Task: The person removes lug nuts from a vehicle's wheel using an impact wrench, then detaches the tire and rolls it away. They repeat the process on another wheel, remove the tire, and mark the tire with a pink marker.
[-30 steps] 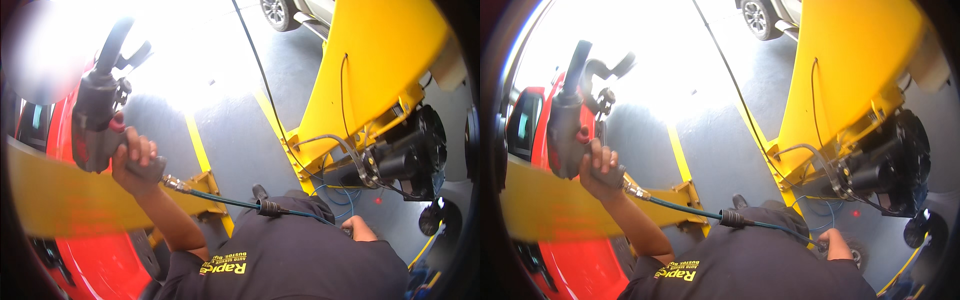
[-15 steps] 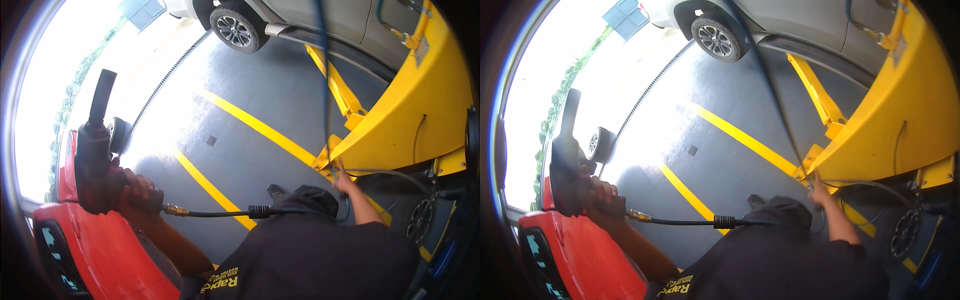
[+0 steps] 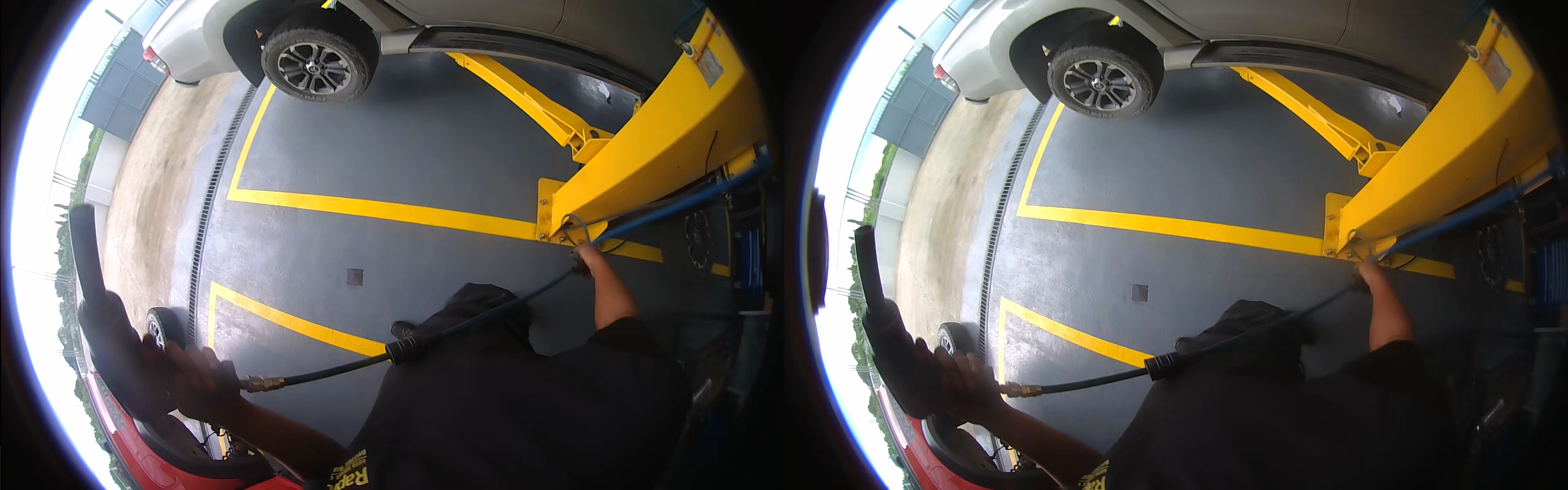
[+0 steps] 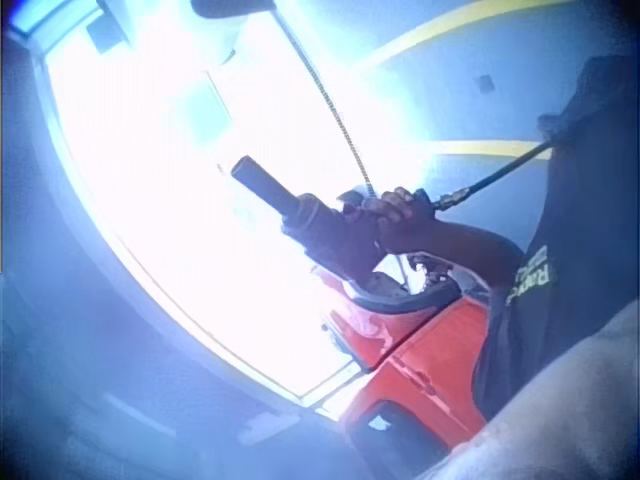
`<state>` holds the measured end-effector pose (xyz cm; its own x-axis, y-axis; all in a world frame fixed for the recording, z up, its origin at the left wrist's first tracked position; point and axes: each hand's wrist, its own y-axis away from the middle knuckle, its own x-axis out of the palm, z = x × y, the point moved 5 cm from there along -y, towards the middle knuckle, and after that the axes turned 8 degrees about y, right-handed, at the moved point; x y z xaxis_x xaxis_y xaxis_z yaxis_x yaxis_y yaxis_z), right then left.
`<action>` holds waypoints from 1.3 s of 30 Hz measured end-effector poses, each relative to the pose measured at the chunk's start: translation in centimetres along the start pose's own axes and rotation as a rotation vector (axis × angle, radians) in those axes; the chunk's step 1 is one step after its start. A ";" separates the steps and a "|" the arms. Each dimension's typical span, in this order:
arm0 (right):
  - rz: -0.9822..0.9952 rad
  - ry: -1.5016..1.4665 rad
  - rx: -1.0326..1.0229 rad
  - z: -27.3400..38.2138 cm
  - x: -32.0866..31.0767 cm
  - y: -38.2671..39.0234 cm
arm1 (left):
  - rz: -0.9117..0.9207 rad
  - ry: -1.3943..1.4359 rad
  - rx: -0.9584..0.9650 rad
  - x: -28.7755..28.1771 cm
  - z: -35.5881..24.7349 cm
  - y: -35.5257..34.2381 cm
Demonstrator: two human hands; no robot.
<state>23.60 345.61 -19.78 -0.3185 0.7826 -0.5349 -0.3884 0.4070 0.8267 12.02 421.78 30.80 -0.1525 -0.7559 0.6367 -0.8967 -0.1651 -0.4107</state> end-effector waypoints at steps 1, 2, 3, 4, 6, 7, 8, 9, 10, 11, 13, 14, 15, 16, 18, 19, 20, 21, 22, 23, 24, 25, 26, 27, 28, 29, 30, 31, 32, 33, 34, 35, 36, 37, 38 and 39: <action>0.047 -0.139 0.124 -4.2 2.9 2.2 | -0.008 0.024 0.001 -4.2 -2.4 -1.2; 0.063 -0.169 0.153 -4.2 6.6 6.8 | 0.001 0.007 -0.001 -7.2 -5.1 -3.0; 0.072 -0.202 0.189 -3.0 9.5 13.2 | 0.013 0.000 -0.007 -11.0 -8.0 -5.2; 0.115 -0.239 0.215 -3.4 12.0 16.8 | 0.033 0.038 -0.024 -15.8 -9.6 -8.0; 0.205 -0.320 0.263 -4.1 17.3 22.3 | 0.093 0.091 -0.047 -21.9 -10.4 -14.4; 0.228 -0.409 0.293 -4.3 20.3 23.4 | 0.132 0.110 -0.050 -24.1 -10.4 -17.6; 0.248 -0.504 0.325 -4.6 23.7 23.7 | -0.077 -0.011 0.011 -26.8 -10.6 -20.9; 0.275 -0.595 0.341 -4.2 26.5 24.0 | 0.003 0.004 -0.059 -29.8 -10.9 -24.2; 0.328 -0.650 0.333 -2.5 29.6 25.2 | 0.085 0.013 -0.124 -31.7 -10.8 -27.8; 0.380 -0.700 0.321 -0.3 32.9 26.1 | 0.016 0.007 -0.089 -34.0 -11.0 -30.3; 0.402 -0.651 0.315 8.7 37.0 30.0 | -0.118 0.008 -0.015 -37.4 -10.6 -35.4; 0.370 -0.563 0.327 15.7 37.2 33.1 | -0.178 -0.029 0.015 -38.7 -11.0 -38.3; 0.406 -0.503 0.339 22.0 37.0 35.7 | -0.235 -0.055 0.032 -40.1 -10.8 -41.4; 0.452 -0.451 0.345 26.7 37.9 37.7 | -0.225 0.292 0.007 -41.6 -10.6 -45.3; 0.680 -0.374 0.062 34.2 43.8 40.9 | -0.140 0.111 0.049 -44.4 -11.5 -51.2; 0.774 -0.330 -0.097 37.5 46.2 41.9 | -0.041 -0.405 0.118 -45.6 -12.2 -53.6; 0.757 -0.439 -0.148 40.1 47.9 42.2 | 0.045 -0.588 0.117 -46.9 -12.2 -56.2; 0.736 -0.540 -0.196 42.7 49.4 42.5 | 0.126 -0.767 0.130 -48.4 -12.3 -58.7; 0.708 -0.644 -0.243 45.1 51.0 42.9 | 0.185 -0.612 0.057 -50.4 -11.9 -61.6; 0.664 -0.783 -0.266 47.0 52.3 43.5 | 0.216 -0.534 0.026 -51.9 -11.4 -64.2; 0.625 -0.919 -0.291 48.7 53.8 44.1 | 0.240 -0.463 0.002 -53.6 -11.3 -66.6; 0.579 -1.059 -0.313 50.2 55.4 45.0 | 0.237 -0.465 0.019 -54.8 -10.6 -68.7; 0.399 -1.194 -0.278 51.3 56.5 46.2 | 0.346 -0.373 -0.033 -55.8 -9.6 -70.7; 0.056 -1.262 -0.151 52.6 57.6 47.9 | 0.449 -0.288 -0.092 -56.8 -8.7 -72.5; -0.280 -1.273 -0.142 52.4 58.8 49.3 | 0.655 -0.098 -0.226 -57.5 -7.6 -74.2; -0.609 -1.275 -0.014 53.9 59.1 53.1 | 0.719 -0.088 -0.239 -58.6 -7.4 -75.6; -0.970 -1.139 0.044 54.8 59.9 57.2 | 0.770 0.011 -0.322 -60.5 -6.9 -77.9; -1.176 -1.173 0.054 58.1 61.1 62.9 | 0.800 0.141 -0.431 -61.7 -6.5 -79.8; -1.357 -1.283 0.143 61.9 62.2 68.0 | 0.829 0.227 -0.517 -61.6 -7.0 -80.5; -1.589 -1.082 0.456 62.0 64.8 74.7 | 0.879 0.291 -0.632 -63.0 -6.5 -82.4; -1.795 -0.746 0.329 64.9 66.3 81.6 | 0.929 0.307 -0.610 -63.9 -5.5 -83.8; -1.971 -0.295 0.207 69.4 67.1 88.3 | 0.888 0.374 -0.642 -65.1 -4.4 -85.2; -2.103 0.093 0.100 73.2 68.6 93.7 | 0.851 0.409 -0.654 -66.1 -4.7 -86.2; -2.149 0.194 0.008 77.1 69.2 95.6 | 0.885 0.461 -0.695 -66.2 -4.4 -86.7; -2.184 0.295 -0.088 80.8 69.6 97.1 | 0.915 0.504 -0.735 -66.5 -4.2 -87.3; -2.178 0.388 -0.119 83.8 69.9 97.7 | 0.914 0.498 -0.760 -67.2 -3.9 -88.0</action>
<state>35.81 479.52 38.24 0.4532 -0.8185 -0.3530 -0.3065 0.2287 -0.9240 99.55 489.56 26.68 -0.8236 -0.0589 0.5641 -0.3705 0.8089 -0.4565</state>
